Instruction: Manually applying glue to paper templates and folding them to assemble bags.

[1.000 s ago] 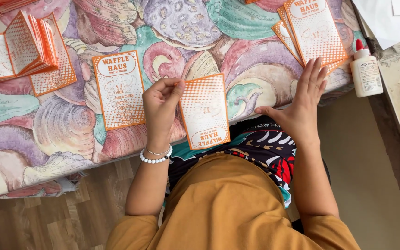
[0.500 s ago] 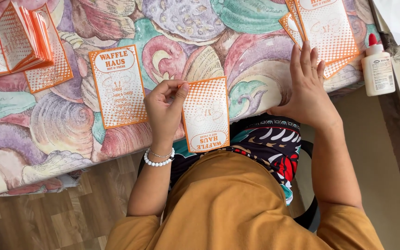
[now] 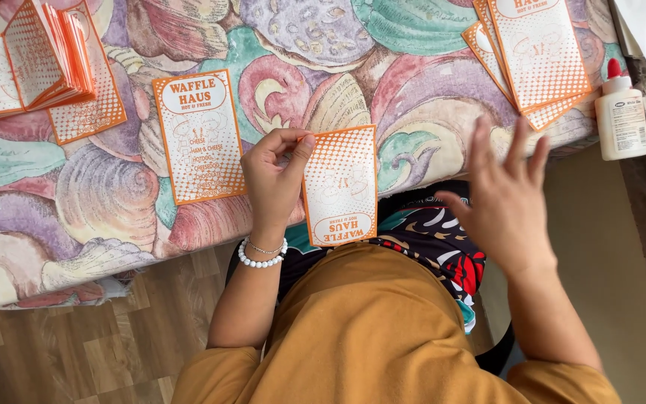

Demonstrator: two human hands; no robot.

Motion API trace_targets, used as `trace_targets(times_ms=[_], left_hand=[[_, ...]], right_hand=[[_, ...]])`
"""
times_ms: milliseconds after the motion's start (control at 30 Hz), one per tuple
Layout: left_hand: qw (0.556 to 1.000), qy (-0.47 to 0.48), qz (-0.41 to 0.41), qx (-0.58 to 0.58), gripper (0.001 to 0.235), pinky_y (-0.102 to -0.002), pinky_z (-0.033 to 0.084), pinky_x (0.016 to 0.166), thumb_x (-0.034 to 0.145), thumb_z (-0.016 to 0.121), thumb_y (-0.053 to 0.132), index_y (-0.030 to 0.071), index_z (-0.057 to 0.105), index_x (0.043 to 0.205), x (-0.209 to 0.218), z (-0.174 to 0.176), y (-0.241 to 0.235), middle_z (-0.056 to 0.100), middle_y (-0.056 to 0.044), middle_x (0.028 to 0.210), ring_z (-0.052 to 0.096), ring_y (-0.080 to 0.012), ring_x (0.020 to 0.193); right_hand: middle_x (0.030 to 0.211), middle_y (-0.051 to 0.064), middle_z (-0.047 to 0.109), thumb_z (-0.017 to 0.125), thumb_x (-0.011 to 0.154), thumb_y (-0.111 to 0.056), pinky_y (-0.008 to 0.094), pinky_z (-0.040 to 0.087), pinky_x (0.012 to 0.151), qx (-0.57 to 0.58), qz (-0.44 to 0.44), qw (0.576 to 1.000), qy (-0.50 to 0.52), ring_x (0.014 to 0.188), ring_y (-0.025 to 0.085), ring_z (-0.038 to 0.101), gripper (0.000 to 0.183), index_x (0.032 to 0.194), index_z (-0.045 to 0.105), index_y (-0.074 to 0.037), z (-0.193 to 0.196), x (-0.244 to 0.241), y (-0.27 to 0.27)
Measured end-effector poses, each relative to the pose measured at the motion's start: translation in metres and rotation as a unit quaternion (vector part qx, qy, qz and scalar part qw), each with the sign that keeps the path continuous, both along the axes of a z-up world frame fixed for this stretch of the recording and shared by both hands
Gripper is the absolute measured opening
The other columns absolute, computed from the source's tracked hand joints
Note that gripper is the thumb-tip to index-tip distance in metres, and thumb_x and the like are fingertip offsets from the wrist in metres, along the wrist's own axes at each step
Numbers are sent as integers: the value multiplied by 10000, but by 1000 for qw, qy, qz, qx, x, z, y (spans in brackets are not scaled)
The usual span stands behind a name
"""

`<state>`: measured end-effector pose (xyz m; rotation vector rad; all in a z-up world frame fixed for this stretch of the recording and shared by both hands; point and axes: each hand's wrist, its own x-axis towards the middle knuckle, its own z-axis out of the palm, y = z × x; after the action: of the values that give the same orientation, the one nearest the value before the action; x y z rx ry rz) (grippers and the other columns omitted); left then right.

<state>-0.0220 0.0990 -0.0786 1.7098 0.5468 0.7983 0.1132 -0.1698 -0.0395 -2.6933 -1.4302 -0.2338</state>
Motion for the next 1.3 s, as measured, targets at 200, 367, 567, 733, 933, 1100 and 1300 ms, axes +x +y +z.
trace_targets(times_ms=[200, 367, 567, 733, 933, 1100, 1300], left_hand=[[1000, 5, -1, 5, 125, -219, 554, 739, 963, 736, 182, 59, 744, 947, 0, 0, -1, 768, -32, 908, 714, -101, 827], [1000, -6, -1, -28, 123, -221, 549, 759, 951, 752, 182, 59, 750, 960, -2, 2, -2, 761, -33, 904, 694, -101, 840], [996, -60, -35, -49, 125, -231, 579, 810, 933, 772, 184, 65, 750, 964, -15, 25, -29, 770, -56, 931, 724, -131, 876], [994, -83, -57, -41, 95, -253, 611, 933, 923, 780, 137, 60, 757, 973, -23, 42, -52, 780, -65, 962, 764, -171, 985], [995, -48, -90, -6, 90, -276, 596, 972, 947, 753, 205, 144, 773, 1010, -32, 58, -63, 795, -24, 982, 741, -161, 1136], [991, -59, -118, 26, 96, -369, 507, 1176, 965, 718, 137, 52, 735, 1006, -36, 65, -65, 787, -64, 982, 699, -256, 1228], [986, -103, -99, 87, 126, -431, 508, 1183, 958, 718, 158, 42, 712, 910, -38, 76, -60, 781, -99, 934, 740, -121, 871]], right_hand=[[1715, 228, 413, 598, 1094, -224, 767, 109, 1132, -36, 76, 996, -19, 1534, 587, 276, 625, 1670, 436, -44, -60, -12, -42], [1505, -97, 561, 491, 993, -518, 670, 136, 1250, -207, 32, 943, -257, 1520, 329, 451, 684, 1617, 395, -254, -19, -5, -58], [1438, 284, 588, 795, 848, -191, 518, 474, 1199, 311, 93, 921, 214, 1370, 400, 588, 790, 1506, 426, 43, 4, -13, -21], [1460, 345, 544, 817, 761, -98, 493, 540, 1200, 526, 109, 745, 395, 1392, 433, 587, 1043, 1624, 234, -45, 15, -35, 29], [1473, 197, 590, 854, 808, -24, 336, 656, 835, 556, 53, 735, 385, 943, 351, 783, 976, 1605, 291, 8, 23, -56, 50], [927, 286, 707, 796, 857, 91, 365, 603, 853, 554, 45, 731, 395, 797, 268, 678, 899, 1603, 300, 25, 30, -58, 47], [976, 310, 679, 750, 870, 177, 443, 590, 948, 590, 67, 700, 397, 819, 280, 658, 969, 1674, 235, 13, 21, -38, 29]])
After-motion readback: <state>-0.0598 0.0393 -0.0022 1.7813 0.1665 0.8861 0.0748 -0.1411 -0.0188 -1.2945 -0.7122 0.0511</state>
